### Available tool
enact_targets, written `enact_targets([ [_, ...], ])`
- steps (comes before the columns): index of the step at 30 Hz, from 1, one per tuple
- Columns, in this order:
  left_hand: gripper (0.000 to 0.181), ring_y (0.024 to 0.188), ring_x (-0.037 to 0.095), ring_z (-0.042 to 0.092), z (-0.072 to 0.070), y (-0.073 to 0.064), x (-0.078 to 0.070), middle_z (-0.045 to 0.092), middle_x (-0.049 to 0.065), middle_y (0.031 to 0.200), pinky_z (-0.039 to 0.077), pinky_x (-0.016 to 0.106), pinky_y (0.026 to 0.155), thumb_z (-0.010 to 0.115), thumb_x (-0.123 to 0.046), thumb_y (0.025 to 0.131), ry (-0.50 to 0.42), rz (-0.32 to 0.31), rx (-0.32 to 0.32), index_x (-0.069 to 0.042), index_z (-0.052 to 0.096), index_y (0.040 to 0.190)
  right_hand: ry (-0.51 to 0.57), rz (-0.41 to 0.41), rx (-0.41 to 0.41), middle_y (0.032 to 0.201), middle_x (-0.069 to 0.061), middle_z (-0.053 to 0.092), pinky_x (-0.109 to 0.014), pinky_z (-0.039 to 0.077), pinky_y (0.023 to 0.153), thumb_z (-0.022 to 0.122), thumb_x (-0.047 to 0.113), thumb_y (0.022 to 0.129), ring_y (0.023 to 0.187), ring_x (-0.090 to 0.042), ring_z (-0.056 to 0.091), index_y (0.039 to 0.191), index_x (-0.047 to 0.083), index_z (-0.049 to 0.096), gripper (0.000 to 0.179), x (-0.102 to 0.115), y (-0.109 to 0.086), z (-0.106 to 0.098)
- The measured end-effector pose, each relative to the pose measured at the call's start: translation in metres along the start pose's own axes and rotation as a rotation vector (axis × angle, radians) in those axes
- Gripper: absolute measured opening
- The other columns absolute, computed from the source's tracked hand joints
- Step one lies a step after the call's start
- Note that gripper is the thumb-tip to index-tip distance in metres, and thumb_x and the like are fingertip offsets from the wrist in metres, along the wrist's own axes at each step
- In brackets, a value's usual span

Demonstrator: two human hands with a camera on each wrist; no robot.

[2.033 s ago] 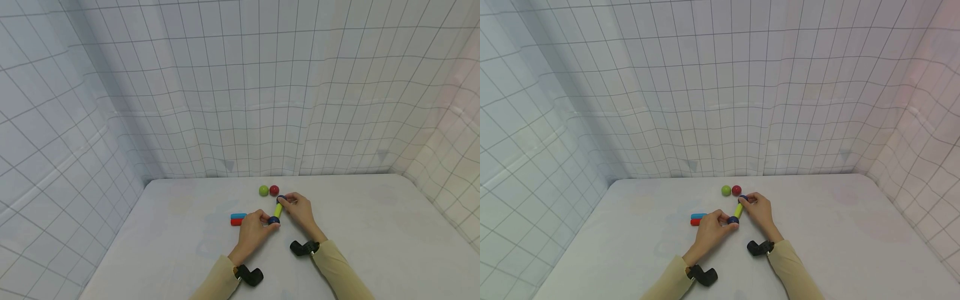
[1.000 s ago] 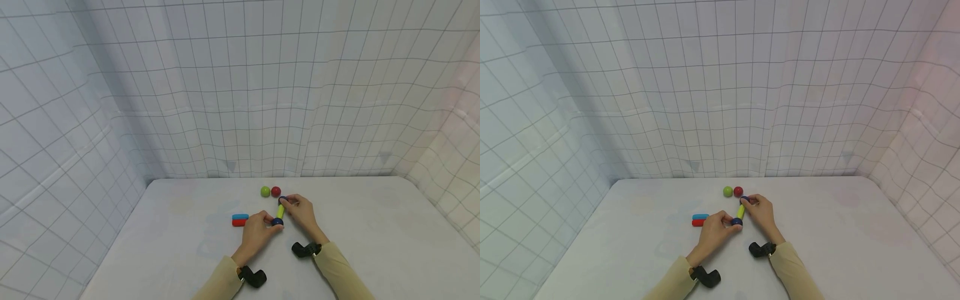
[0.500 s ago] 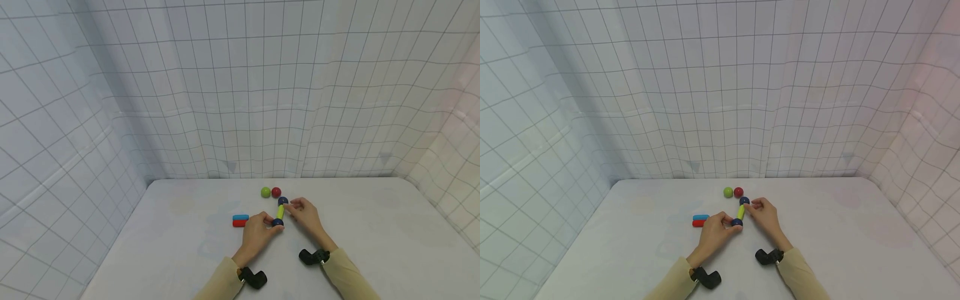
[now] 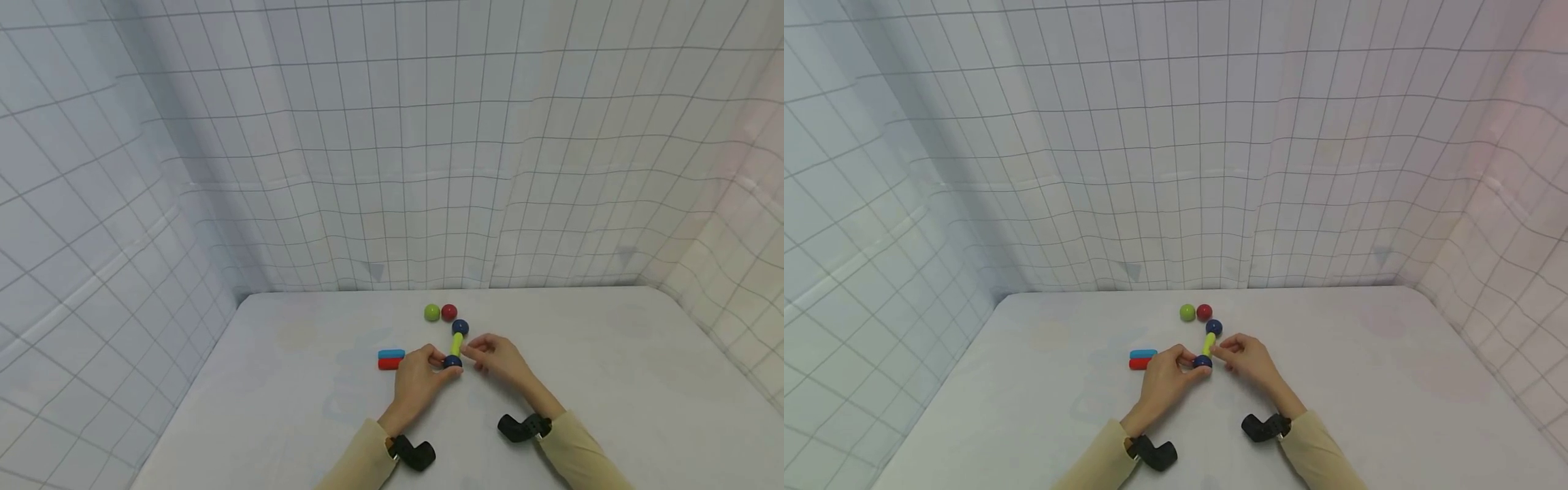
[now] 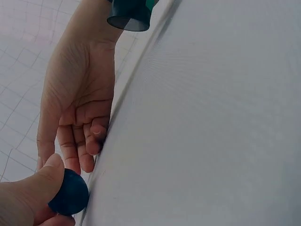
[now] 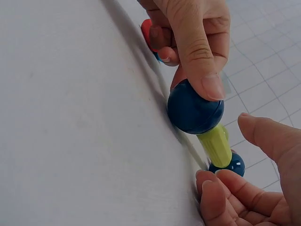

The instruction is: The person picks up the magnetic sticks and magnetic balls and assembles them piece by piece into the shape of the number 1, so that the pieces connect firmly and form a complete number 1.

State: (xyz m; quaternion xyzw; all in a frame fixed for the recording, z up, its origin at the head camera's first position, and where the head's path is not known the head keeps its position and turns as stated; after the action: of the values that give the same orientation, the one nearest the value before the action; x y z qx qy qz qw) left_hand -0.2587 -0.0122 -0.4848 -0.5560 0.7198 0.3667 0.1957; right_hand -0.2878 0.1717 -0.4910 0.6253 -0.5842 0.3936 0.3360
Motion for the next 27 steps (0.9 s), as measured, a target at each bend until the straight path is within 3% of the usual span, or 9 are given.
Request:
enact_targets([
  [6, 0.036, 0.066, 0.003, 0.058, -0.001, -0.001, 0.002, 0.067, -0.007, 0.074, 0.043, 0.021, 0.057, 0.081, -0.044, 0.070, -0.016, -0.008, -0.002, -0.015, 0.066, 0.085, -0.013, 0.018, 0.103, 0.065, -0.002, 0.060, -0.031, 0.042, 0.057, 0.069, 0.038, 0.086, 0.055, -0.017, 0.054, 0.096, 0.004, 0.067, 0.036, 0.003, -0.005, 0.002],
  [14, 0.036, 0.065, 0.004, 0.059, 0.000, -0.003, 0.003, 0.068, -0.007, 0.073, 0.042, 0.021, 0.054, 0.080, -0.046, 0.069, 0.006, 0.010, -0.021, -0.015, 0.067, 0.083, -0.060, -0.033, 0.216, 0.064, -0.002, 0.058, -0.030, 0.039, 0.055, 0.067, 0.040, 0.087, 0.056, -0.015, 0.052, 0.095, 0.005, 0.069, 0.036, 0.010, -0.009, 0.003],
  [27, 0.038, 0.062, 0.003, 0.059, 0.001, -0.001, 0.001, 0.068, -0.009, 0.071, 0.038, 0.019, 0.050, 0.079, -0.051, 0.067, 0.068, 0.025, -0.040, -0.018, 0.068, 0.081, -0.092, -0.038, 0.245, 0.064, 0.000, 0.058, -0.027, 0.039, 0.053, 0.066, 0.041, 0.088, 0.056, -0.013, 0.051, 0.083, 0.008, 0.070, 0.034, 0.013, -0.008, 0.003],
])
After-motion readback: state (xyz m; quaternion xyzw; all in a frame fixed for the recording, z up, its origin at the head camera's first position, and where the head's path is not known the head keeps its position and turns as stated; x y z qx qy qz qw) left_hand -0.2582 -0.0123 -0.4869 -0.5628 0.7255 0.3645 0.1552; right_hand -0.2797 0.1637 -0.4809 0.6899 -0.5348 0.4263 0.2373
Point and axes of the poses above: each hand's wrist, its own y-axis towards the middle knuckle, its own z-axis out of the palm, x = y × z, the point moved 3 cm from there along y, towards the middle knuckle
